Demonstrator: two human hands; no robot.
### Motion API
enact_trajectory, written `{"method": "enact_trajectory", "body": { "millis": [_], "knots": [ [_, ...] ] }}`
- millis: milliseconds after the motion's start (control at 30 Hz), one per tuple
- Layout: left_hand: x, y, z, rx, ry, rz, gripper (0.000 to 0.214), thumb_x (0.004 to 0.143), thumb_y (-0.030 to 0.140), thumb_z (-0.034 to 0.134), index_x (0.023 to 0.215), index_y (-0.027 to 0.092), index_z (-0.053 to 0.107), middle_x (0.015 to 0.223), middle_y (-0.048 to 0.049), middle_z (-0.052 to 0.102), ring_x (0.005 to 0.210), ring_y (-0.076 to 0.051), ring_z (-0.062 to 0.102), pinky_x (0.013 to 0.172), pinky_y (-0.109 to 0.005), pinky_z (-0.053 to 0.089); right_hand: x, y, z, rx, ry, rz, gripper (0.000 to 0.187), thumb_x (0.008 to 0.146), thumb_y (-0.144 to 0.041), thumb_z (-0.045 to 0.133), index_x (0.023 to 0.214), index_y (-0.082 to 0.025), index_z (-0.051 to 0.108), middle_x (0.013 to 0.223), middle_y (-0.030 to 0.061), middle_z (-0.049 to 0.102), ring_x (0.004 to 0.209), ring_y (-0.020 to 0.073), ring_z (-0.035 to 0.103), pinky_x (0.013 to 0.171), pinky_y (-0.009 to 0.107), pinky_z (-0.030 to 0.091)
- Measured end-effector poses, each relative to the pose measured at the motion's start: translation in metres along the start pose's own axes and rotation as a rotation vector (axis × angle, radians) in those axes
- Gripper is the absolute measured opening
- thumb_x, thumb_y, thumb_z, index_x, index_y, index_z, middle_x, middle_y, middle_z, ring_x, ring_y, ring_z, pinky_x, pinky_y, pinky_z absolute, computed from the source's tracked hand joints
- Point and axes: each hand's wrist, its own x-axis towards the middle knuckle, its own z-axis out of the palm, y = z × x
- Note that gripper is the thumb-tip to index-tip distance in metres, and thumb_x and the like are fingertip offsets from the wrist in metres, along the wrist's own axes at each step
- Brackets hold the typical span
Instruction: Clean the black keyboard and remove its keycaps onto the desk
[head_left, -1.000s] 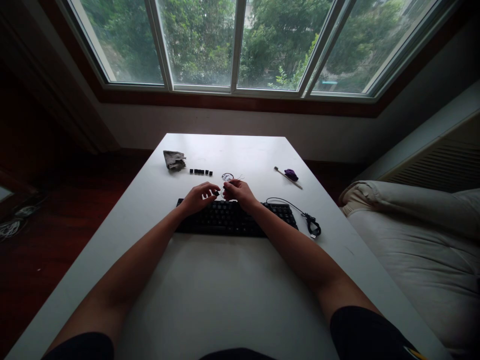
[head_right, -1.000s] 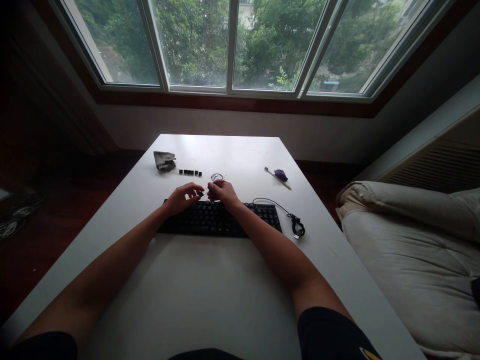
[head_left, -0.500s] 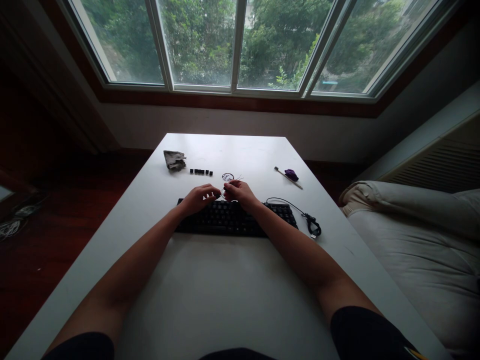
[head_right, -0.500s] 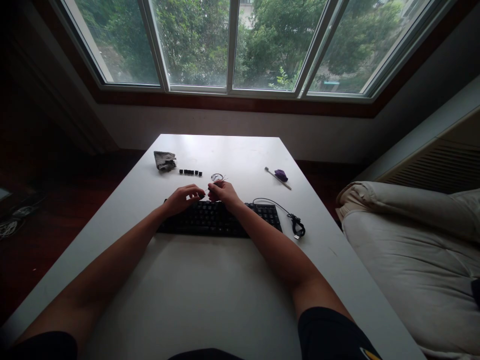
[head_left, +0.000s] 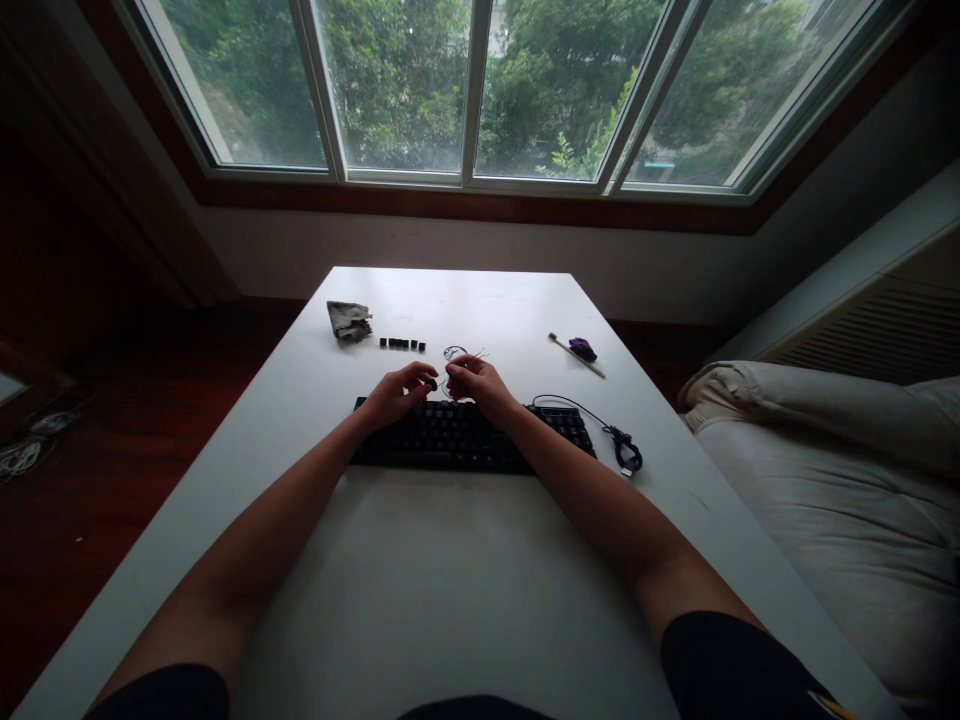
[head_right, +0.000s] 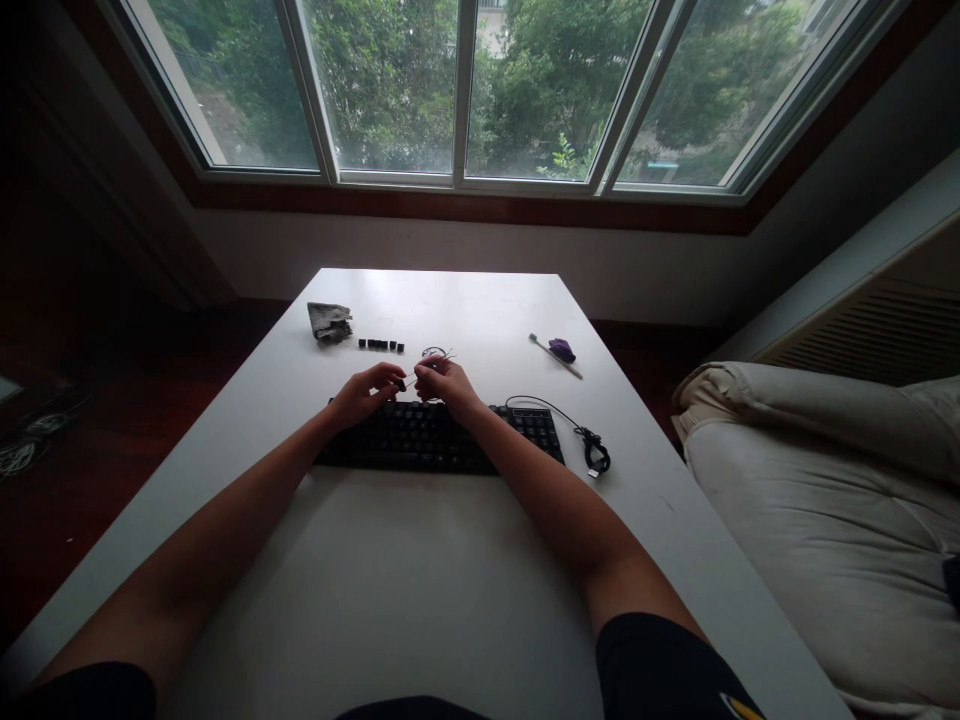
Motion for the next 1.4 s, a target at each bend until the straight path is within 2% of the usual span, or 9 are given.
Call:
{"method": "enact_trajectory", "body": {
  "millis": [133,367,600,900,967,1100,1267,1400],
  "knots": [
    [0.002,-0.006,0.002,-0.125,0.007,-0.024,0.027,0.094,0.038,0.055,0.114,0.019,0.058,0.094,-0.0063,0.070,0.073,-0.015,0.066,0.074,-0.032,0.053,-0.003,-0.003,0.002,0.048,-0.087,-0.024,0.044,0.073,-0.045,0.078,0.104,-0.020,0.062,0.076,0.0012,0.069,0.066,0.0155,0.067,0.061,0.028,0.056],
    [0.004,-0.006,0.003,-0.247,-0.026,-0.050,0.031,0.096,0.043,0.050,0.111,0.017,0.061,0.087,-0.0059,0.068,0.070,-0.014,0.062,0.069,-0.030,0.052,-0.001,-0.001,0.002,0.084,-0.110,-0.011,0.041,0.073,-0.045,0.079,0.100,-0.018,0.061,0.082,0.0041,0.072,0.068,0.0166,0.069,0.064,0.030,0.058],
    [0.003,-0.002,-0.002,-0.311,-0.128,-0.035,0.032,0.095,0.036,0.055,0.120,0.017,0.062,0.093,-0.0063,0.068,0.077,-0.015,0.063,0.074,-0.030,0.052,0.004,0.006,-0.003,0.133,-0.112,-0.020,0.038,0.076,-0.042,0.078,0.099,-0.017,0.061,0.083,0.0044,0.073,0.069,0.0179,0.071,0.064,0.031,0.059],
    [0.003,-0.005,-0.006,-0.392,-0.226,-0.018,0.029,0.094,0.034,0.058,0.118,0.018,0.057,0.100,-0.0072,0.068,0.083,-0.017,0.065,0.079,-0.034,0.053,0.000,0.002,-0.001,0.137,-0.127,0.018,0.036,0.076,-0.042,0.078,0.096,-0.018,0.060,0.080,0.0039,0.074,0.067,0.0170,0.070,0.064,0.030,0.059],
    [0.002,-0.003,-0.008,-0.340,-0.208,-0.011,0.028,0.092,0.034,0.061,0.116,0.019,0.058,0.105,-0.0076,0.067,0.087,-0.017,0.065,0.079,-0.033,0.052,-0.001,0.001,0.000,0.132,-0.140,0.031,0.036,0.076,-0.043,0.078,0.095,-0.018,0.059,0.079,0.0038,0.074,0.066,0.0167,0.070,0.063,0.029,0.058],
    [0.003,0.000,-0.011,-0.209,-0.089,-0.009,0.027,0.089,0.035,0.064,0.110,0.018,0.061,0.109,-0.0084,0.066,0.094,-0.018,0.063,0.081,-0.031,0.050,-0.002,-0.001,0.001,0.110,-0.144,0.043,0.037,0.077,-0.044,0.077,0.095,-0.017,0.059,0.078,0.0046,0.074,0.064,0.0167,0.070,0.060,0.027,0.057],
    [0.005,-0.006,-0.011,-0.153,-0.015,-0.031,0.026,0.089,0.035,0.063,0.108,0.018,0.060,0.104,-0.0081,0.068,0.089,-0.018,0.065,0.079,-0.031,0.051,-0.002,-0.007,0.000,0.075,-0.105,0.058,0.037,0.077,-0.043,0.078,0.095,-0.017,0.059,0.077,0.0049,0.073,0.064,0.0176,0.070,0.059,0.028,0.057],
    [0.005,-0.010,-0.011,0.088,0.077,-0.074,0.023,0.086,0.035,0.065,0.104,0.020,0.063,0.101,-0.0055,0.070,0.084,-0.017,0.065,0.074,-0.030,0.051,0.000,-0.013,-0.006,0.065,-0.053,0.026,0.037,0.077,-0.044,0.078,0.095,-0.018,0.058,0.076,0.0040,0.073,0.064,0.0171,0.070,0.061,0.028,0.058]
  ]
}}
